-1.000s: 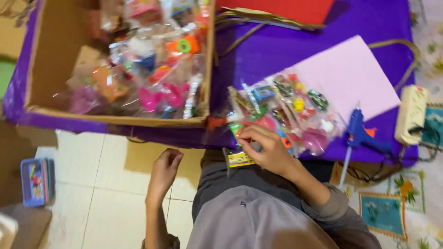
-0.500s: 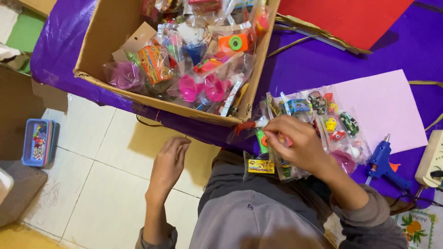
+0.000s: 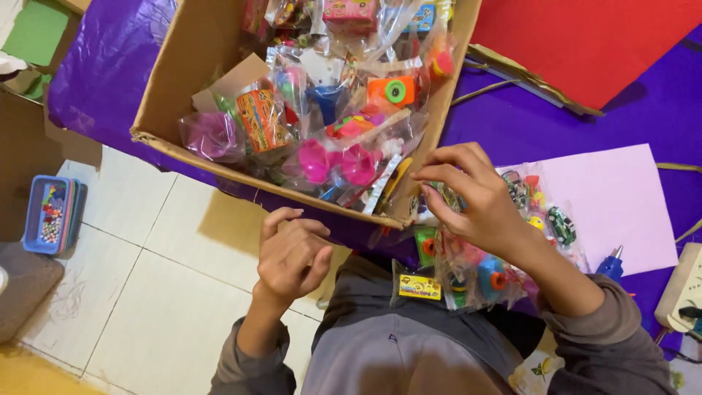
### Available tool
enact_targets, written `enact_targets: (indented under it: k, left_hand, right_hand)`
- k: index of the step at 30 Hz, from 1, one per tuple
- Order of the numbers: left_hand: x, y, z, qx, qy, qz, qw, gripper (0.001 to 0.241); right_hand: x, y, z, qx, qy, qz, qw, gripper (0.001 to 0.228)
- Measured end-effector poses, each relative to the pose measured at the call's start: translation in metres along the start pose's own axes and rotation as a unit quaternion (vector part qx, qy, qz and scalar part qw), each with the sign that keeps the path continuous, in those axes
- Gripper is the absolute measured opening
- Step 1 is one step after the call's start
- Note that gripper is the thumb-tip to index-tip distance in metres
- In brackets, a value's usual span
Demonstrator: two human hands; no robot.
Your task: Attaching small packaged toys to a larger display sheet using a hot glue gun.
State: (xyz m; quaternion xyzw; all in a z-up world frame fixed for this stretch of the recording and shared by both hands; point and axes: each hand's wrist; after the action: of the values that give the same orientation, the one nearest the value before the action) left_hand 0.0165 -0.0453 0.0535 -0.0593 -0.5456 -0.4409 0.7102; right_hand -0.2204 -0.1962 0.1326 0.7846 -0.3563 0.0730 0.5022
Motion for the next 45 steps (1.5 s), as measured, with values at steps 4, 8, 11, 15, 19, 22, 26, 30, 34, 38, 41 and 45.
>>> enact_targets:
  k: [4, 8, 11, 15, 19, 22, 26, 30, 34, 38, 41, 45]
  left_hand:
    - [0.032, -0.003, -0.004, 0.009, -0.026, 0.028, 0.999, 0.023]
    - [0.082, -0.003, -0.008, 0.011, -0.017, 0.034, 0.999, 0.008]
    - [0.098, 0.002, -0.009, 0.022, 0.051, 0.011, 0.998, 0.023]
    - [0.113, 0.005, -0.019, 0.035, 0.114, -0.099, 0.988, 0.038]
    - [0.115, 0.0, -0.019, 0.042, 0.113, -0.18, 0.976, 0.043]
    - [0.121, -0.009, -0.017, 0.002, 0.1, -0.206, 0.973, 0.033]
    - [0.135, -0.023, -0.021, 0.032, 0.105, -0.283, 0.953, 0.029]
    - [0.107, -0.033, -0.044, 0.078, 0.202, -0.449, 0.867, 0.048]
    - [0.117, -0.035, -0.038, 0.09, 0.206, -0.464, 0.857, 0.048]
    - [0.111, -0.036, -0.038, 0.099, 0.214, -0.464, 0.854, 0.044]
    - [0.121, -0.032, -0.032, 0.094, 0.224, -0.456, 0.856, 0.046]
    - [0.12, -0.03, -0.033, 0.082, 0.228, -0.441, 0.864, 0.048]
  right_hand:
    - [0.02, 0.003, 0.007, -0.008, 0.009, -0.01, 1.0, 0.015]
    - [0.045, 0.004, 0.024, -0.123, -0.006, -0.054, 0.991, 0.03]
    - [0.059, -0.003, 0.024, -0.202, -0.024, -0.126, 0.971, 0.037]
    - [0.105, 0.033, -0.035, 0.009, -0.04, -0.45, 0.892, 0.05]
    - [0.095, 0.026, 0.0, 0.08, -0.055, -0.441, 0.892, 0.034]
    - [0.09, 0.018, 0.035, 0.034, -0.145, -0.339, 0.929, 0.023]
    - [0.089, -0.001, 0.072, -0.042, -0.07, -0.179, 0.981, 0.026]
    - [0.098, -0.014, 0.081, 0.005, -0.123, -0.18, 0.976, 0.051]
    - [0.111, -0.026, 0.069, -0.066, -0.183, -0.263, 0.945, 0.066]
    - [0.097, -0.054, 0.088, -0.193, -0.132, -0.333, 0.914, 0.068]
    - [0.093, -0.056, 0.094, -0.187, -0.114, -0.341, 0.914, 0.071]
    - [0.095, -0.038, 0.083, -0.08, -0.109, -0.313, 0.94, 0.065]
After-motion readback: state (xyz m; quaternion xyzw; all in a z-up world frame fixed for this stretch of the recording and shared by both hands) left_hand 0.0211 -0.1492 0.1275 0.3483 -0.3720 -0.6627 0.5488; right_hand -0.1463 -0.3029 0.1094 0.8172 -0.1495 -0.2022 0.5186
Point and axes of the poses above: each hand's wrist, its own x-axis towards the middle knuckle, its own y-axis out of the back of the hand, z = x × y, and after that the axes turned 5 degrees about -z, right-handed
